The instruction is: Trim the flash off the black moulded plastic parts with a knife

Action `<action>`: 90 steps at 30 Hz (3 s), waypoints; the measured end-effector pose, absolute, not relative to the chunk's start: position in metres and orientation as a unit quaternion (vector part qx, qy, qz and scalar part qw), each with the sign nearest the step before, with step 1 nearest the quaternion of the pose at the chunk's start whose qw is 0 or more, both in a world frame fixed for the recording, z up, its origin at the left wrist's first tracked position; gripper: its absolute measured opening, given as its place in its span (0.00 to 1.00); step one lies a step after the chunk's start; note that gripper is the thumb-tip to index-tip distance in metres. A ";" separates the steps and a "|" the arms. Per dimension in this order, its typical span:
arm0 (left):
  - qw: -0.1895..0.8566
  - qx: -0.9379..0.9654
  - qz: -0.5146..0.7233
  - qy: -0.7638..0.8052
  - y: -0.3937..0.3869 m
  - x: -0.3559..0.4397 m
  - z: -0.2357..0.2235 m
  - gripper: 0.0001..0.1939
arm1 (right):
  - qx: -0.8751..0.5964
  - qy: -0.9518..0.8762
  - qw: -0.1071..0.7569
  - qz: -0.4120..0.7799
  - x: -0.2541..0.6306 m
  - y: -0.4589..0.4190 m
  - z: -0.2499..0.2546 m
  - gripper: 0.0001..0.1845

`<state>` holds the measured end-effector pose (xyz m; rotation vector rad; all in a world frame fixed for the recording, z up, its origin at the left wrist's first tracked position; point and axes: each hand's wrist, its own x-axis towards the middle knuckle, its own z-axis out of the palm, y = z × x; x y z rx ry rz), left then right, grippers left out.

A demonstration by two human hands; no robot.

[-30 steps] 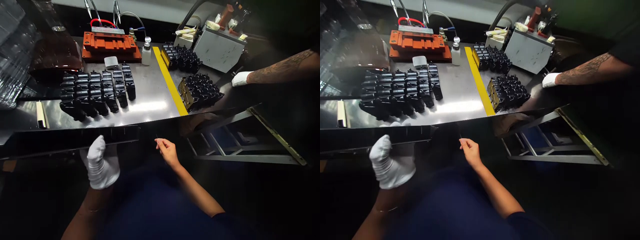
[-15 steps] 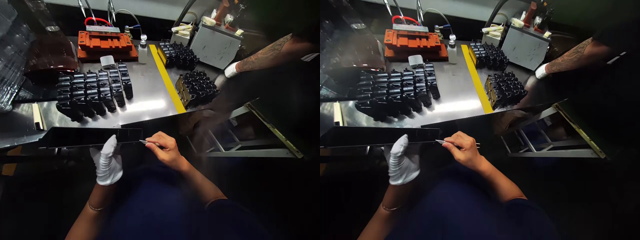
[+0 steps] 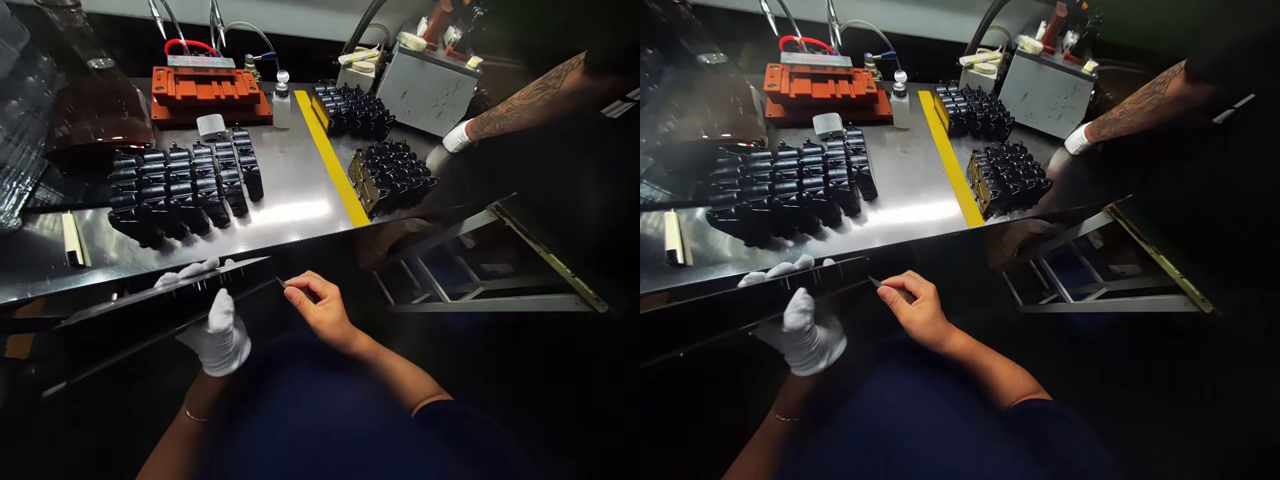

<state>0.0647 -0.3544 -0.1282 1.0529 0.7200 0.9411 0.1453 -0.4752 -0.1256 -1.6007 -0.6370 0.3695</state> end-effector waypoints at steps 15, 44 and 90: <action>0.659 0.560 0.402 0.300 -0.350 0.053 -0.142 0.22 | -0.700 -0.208 0.667 0.146 0.133 -0.464 -0.145 0.09; 0.785 0.357 0.388 0.325 -0.355 0.060 -0.103 0.20 | -0.720 -0.399 0.567 0.031 0.170 -0.483 -0.140 0.05; 0.832 0.492 -0.179 0.183 -0.322 0.033 -0.096 0.22 | -0.626 -0.705 0.297 0.153 0.261 -0.493 -0.054 0.11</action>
